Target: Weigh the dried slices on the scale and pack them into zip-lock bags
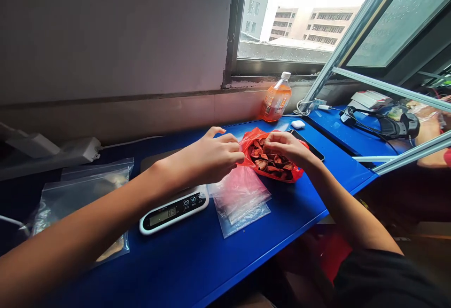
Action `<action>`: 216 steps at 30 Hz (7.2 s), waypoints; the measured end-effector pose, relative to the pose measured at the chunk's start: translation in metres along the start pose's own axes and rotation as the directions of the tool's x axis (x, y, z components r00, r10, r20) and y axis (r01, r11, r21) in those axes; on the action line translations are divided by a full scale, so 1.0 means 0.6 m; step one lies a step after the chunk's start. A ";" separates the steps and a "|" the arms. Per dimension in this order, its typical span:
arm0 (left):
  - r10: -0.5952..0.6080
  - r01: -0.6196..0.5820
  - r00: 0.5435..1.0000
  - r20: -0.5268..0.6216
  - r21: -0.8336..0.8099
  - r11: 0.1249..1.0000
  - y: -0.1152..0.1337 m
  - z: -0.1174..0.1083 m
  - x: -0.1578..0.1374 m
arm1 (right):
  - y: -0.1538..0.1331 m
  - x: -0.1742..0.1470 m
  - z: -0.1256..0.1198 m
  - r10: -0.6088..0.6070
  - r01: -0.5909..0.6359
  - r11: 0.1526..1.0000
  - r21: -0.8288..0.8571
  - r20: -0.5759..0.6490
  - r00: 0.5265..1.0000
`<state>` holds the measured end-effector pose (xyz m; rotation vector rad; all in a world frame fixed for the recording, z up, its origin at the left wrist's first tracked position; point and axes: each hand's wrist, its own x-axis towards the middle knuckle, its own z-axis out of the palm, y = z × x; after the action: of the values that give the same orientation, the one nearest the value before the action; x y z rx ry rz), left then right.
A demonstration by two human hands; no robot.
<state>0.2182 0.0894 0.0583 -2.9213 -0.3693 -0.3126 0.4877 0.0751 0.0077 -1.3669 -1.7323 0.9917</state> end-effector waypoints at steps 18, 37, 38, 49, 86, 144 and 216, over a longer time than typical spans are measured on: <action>-0.679 0.632 0.697 -0.231 -0.250 0.733 0.045 -0.032 -0.309 | -0.134 0.026 0.262 -0.524 0.715 0.286 -0.638 0.521 0.674; -0.645 0.599 0.755 -0.118 -0.276 0.752 0.095 -0.003 -0.336 | 0.000 0.100 0.192 -0.152 0.245 0.446 -0.860 0.197 0.968; -0.655 0.608 0.748 -0.107 -0.286 0.741 0.094 -0.002 -0.336 | 0.006 0.099 0.194 -0.171 0.243 0.467 -0.850 0.182 0.968; -0.661 0.613 0.747 -0.074 -0.308 0.727 0.095 -0.015 -0.341 | 0.013 0.083 0.206 -0.269 0.115 0.509 -0.853 -0.031 0.963; -0.662 0.395 0.744 -0.091 -0.739 0.545 0.145 -0.002 -0.293 | -0.141 -0.095 0.348 -0.645 0.645 0.764 0.031 0.078 0.760; -0.765 0.714 0.571 -0.297 -0.280 0.642 0.117 -0.002 -0.328 | -0.110 0.091 0.262 -0.473 0.521 0.801 -0.296 0.222 0.853; -0.776 0.677 0.591 -0.222 -0.386 0.626 0.116 0.030 -0.333 | -0.198 0.073 0.356 -0.419 0.562 0.803 -0.200 0.480 0.770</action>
<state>0.0504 -0.0185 -0.0153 -2.6571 -1.5902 -1.0859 0.2395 0.0708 0.0186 -0.8124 -2.5166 0.7274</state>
